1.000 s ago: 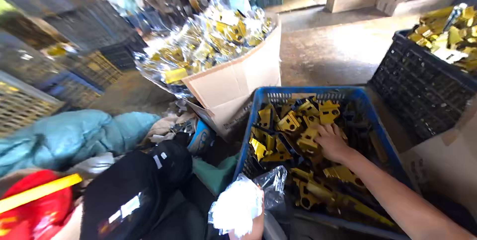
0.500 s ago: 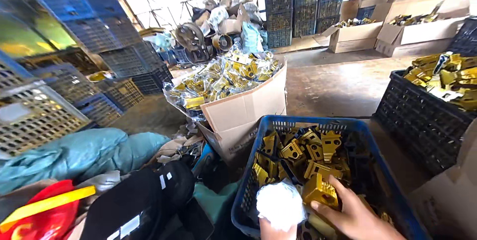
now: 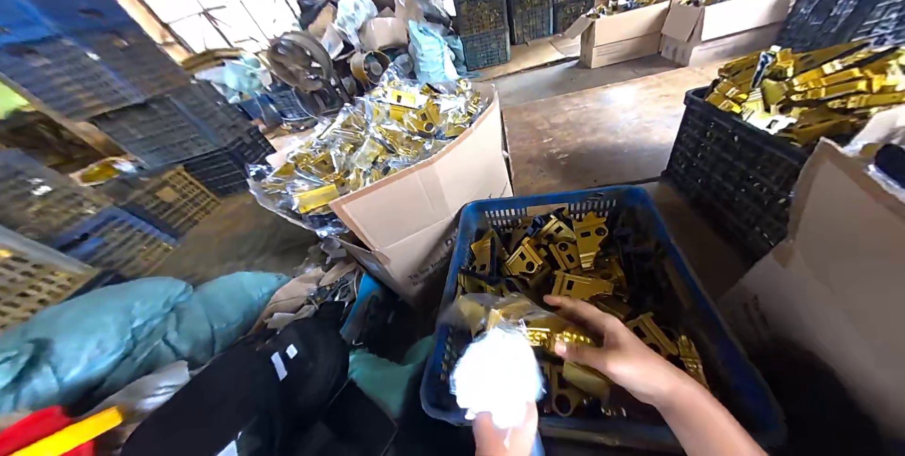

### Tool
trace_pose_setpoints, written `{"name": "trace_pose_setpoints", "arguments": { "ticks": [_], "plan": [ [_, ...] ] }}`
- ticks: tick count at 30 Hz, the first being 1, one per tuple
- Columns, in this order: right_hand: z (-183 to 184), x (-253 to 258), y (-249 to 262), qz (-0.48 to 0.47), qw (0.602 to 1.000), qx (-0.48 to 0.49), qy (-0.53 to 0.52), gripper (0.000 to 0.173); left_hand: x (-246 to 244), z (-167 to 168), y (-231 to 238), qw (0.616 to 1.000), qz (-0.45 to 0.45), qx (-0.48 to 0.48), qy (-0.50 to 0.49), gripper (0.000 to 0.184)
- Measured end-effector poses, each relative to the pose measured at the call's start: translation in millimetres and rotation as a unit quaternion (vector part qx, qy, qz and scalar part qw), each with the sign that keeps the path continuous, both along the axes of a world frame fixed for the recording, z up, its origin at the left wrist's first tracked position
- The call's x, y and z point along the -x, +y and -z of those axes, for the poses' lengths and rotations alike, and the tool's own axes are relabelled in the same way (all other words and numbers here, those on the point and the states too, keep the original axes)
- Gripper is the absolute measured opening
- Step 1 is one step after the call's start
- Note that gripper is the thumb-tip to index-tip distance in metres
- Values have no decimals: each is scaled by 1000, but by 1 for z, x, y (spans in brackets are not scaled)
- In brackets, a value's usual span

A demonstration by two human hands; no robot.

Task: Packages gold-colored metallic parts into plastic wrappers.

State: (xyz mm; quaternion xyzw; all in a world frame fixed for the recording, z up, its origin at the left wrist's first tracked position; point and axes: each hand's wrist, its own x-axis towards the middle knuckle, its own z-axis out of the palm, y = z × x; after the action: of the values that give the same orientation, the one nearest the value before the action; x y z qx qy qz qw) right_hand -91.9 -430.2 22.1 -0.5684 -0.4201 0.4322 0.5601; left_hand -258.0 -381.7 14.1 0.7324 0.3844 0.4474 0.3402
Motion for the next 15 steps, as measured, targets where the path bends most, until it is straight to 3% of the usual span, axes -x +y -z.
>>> {"name": "trace_pose_setpoints", "arguments": {
  "ticks": [2, 4, 6, 9, 10, 12, 15],
  "plan": [
    [7, 3, -1, 58, 997, -36, -36, 57, 4, -8, -15, 991, 121, 36, -40, 35],
    [14, -3, -5, 53, 988, -54, -136, 45, 9, -9, -20, 964, 251, 62, -64, 40],
    [2, -27, -14, -36, 966, 22, -254, 32, 15, 0, -14, 959, 250, 103, -78, 40],
    [-27, -77, -20, -146, 919, 144, -337, 27, 33, -2, 3, 936, 193, 257, -142, 35],
    [-38, -93, -20, -124, 915, 153, -353, 26, 39, -5, 7, 931, 173, 283, -151, 29],
    [-50, -123, -13, 14, 921, 117, -371, 27, 46, -6, 8, 946, 128, 268, -134, 24],
    [-50, -152, 21, 237, 915, 67, -318, 54, 48, 6, 3, 975, 86, 192, -77, 41]
  ]
}}
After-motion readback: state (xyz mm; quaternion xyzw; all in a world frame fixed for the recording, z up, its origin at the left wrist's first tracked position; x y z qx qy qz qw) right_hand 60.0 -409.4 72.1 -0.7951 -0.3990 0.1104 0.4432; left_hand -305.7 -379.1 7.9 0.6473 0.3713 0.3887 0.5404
